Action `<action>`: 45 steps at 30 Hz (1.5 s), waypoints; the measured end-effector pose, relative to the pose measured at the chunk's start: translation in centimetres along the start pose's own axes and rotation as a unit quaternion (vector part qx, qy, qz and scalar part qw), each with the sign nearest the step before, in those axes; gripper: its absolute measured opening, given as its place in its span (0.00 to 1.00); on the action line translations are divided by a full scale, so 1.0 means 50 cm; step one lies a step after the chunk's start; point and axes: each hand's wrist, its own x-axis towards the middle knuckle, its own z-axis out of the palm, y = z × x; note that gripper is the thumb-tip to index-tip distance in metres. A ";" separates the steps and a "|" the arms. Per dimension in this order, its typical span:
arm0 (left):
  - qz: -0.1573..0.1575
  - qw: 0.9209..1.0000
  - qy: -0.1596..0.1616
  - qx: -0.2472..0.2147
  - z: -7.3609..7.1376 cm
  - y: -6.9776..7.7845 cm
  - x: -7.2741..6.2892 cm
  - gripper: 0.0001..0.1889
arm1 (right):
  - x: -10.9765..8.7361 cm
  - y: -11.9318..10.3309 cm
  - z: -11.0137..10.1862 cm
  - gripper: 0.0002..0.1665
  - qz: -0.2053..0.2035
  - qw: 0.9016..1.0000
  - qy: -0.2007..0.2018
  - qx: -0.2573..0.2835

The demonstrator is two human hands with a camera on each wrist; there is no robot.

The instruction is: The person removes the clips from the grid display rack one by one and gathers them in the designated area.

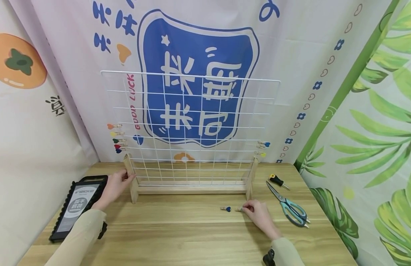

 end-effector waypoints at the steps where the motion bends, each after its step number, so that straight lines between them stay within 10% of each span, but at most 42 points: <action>1: -0.001 1.000 0.000 0.001 0.000 0.000 0.000 0.09 | 0.000 0.000 0.002 0.05 -0.005 1.000 0.000 -0.003; 18: -0.008 1.000 -0.012 0.005 0.000 -0.004 0.002 0.10 | 0.009 -0.009 -0.012 0.04 -0.010 1.000 -0.007 -0.008; 25: -0.007 1.000 -0.007 0.009 0.001 -0.005 0.002 0.09 | 0.042 -0.047 -0.100 0.05 -0.090 0.989 0.119 -0.015; 34: -0.009 1.000 -0.010 0.005 -0.002 -0.002 0.003 0.09 | 0.104 -0.106 -0.241 0.08 -0.082 0.954 0.280 0.069; 39: -0.007 1.000 -0.005 0.005 -0.001 -0.002 0.003 0.09 | 0.137 -0.120 -0.286 0.10 -0.067 0.939 0.322 0.103; 45: 0.001 1.000 -0.003 0.004 -0.001 -0.002 0.000 0.09 | 0.164 -0.118 -0.313 0.16 -0.017 0.949 0.300 0.096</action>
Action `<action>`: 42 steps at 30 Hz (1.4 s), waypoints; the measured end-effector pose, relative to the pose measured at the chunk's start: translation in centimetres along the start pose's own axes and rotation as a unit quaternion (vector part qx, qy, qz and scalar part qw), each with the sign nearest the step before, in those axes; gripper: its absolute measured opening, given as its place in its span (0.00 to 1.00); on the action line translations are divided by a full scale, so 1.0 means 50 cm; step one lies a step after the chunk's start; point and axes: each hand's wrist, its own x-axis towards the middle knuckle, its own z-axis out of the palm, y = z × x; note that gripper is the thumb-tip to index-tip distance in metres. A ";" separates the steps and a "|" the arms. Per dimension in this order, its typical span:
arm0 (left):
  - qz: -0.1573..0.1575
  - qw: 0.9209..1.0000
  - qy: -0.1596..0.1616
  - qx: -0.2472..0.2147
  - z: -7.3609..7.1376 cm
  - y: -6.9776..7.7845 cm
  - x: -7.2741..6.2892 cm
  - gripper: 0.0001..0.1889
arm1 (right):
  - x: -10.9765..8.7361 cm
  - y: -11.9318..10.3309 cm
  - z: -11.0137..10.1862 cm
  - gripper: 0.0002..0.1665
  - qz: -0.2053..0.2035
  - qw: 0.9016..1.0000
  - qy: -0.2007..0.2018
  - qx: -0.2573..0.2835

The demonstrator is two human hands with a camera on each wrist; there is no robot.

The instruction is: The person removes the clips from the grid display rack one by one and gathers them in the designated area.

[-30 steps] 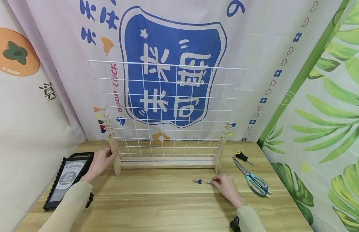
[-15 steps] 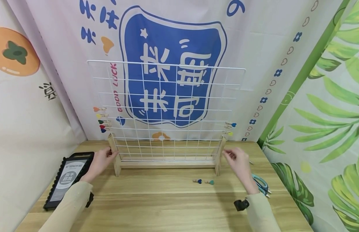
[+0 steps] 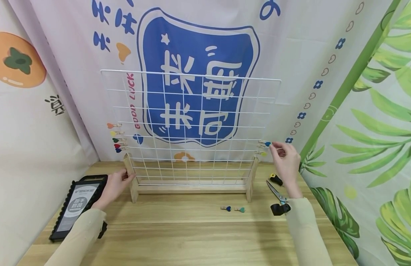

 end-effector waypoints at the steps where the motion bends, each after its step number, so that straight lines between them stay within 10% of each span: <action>1: 0.002 1.000 0.000 0.001 0.001 0.000 0.000 0.09 | 0.004 0.000 -0.001 0.16 0.007 1.000 -0.008 -0.002; 42: -0.009 1.000 -0.013 -0.006 0.001 -0.002 -0.002 0.09 | -0.017 0.007 -0.030 0.16 0.067 0.997 -0.009 0.035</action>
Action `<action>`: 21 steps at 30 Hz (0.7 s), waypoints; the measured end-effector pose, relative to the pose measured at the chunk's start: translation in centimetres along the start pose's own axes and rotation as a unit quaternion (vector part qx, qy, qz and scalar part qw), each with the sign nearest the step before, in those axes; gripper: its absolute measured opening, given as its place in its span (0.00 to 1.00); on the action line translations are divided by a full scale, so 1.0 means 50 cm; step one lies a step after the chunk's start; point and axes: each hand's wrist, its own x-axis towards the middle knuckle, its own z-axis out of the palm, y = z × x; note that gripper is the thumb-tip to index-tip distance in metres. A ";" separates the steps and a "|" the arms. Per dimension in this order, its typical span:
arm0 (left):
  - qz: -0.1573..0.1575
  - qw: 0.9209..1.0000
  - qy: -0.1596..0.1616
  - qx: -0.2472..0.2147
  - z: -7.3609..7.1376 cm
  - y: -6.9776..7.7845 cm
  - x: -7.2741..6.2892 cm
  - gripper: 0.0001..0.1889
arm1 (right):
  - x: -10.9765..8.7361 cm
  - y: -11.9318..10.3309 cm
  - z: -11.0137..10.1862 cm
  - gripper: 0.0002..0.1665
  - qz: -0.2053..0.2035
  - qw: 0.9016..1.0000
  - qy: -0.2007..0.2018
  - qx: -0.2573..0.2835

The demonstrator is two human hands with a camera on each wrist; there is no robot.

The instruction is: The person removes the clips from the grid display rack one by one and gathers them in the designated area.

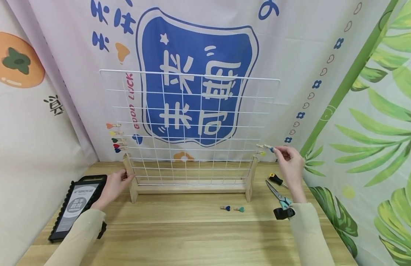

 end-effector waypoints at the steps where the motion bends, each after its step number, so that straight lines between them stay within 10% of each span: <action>1: 0.000 1.000 -0.001 0.001 0.000 0.000 0.000 0.09 | -0.008 0.002 -0.001 0.16 0.001 1.000 -0.003 0.001; 21: 0.002 1.000 0.000 0.001 0.001 0.004 0.000 0.09 | -0.253 0.084 0.113 0.06 -0.005 0.989 -0.146 -0.019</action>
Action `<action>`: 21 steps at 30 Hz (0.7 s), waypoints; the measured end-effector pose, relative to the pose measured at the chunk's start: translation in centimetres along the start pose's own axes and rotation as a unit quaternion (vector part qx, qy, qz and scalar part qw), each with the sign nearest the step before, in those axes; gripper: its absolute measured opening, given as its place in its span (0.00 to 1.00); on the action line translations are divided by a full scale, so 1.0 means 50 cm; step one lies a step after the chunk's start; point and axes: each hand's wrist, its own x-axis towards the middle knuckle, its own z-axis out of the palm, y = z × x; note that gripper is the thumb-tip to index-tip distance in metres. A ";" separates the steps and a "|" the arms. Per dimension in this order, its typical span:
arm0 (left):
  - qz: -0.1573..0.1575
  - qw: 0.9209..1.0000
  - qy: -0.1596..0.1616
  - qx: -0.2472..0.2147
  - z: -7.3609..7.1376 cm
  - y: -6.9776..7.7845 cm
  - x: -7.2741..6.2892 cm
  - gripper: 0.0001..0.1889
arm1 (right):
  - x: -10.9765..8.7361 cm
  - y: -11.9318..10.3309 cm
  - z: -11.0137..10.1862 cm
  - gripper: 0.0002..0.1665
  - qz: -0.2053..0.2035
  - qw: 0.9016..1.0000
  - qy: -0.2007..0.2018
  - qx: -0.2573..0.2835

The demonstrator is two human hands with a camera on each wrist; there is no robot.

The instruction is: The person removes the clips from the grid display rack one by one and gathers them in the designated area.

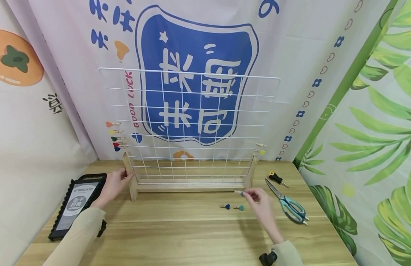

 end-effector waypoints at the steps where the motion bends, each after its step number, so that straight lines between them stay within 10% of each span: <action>1: -0.001 1.000 0.000 0.000 0.000 0.000 0.000 0.09 | -0.009 0.003 0.011 0.06 0.004 1.000 -0.009 0.003; 21: -0.003 1.000 0.006 0.000 0.003 -0.006 0.003 0.09 | -0.059 0.035 0.115 0.05 0.006 0.990 -0.129 -0.056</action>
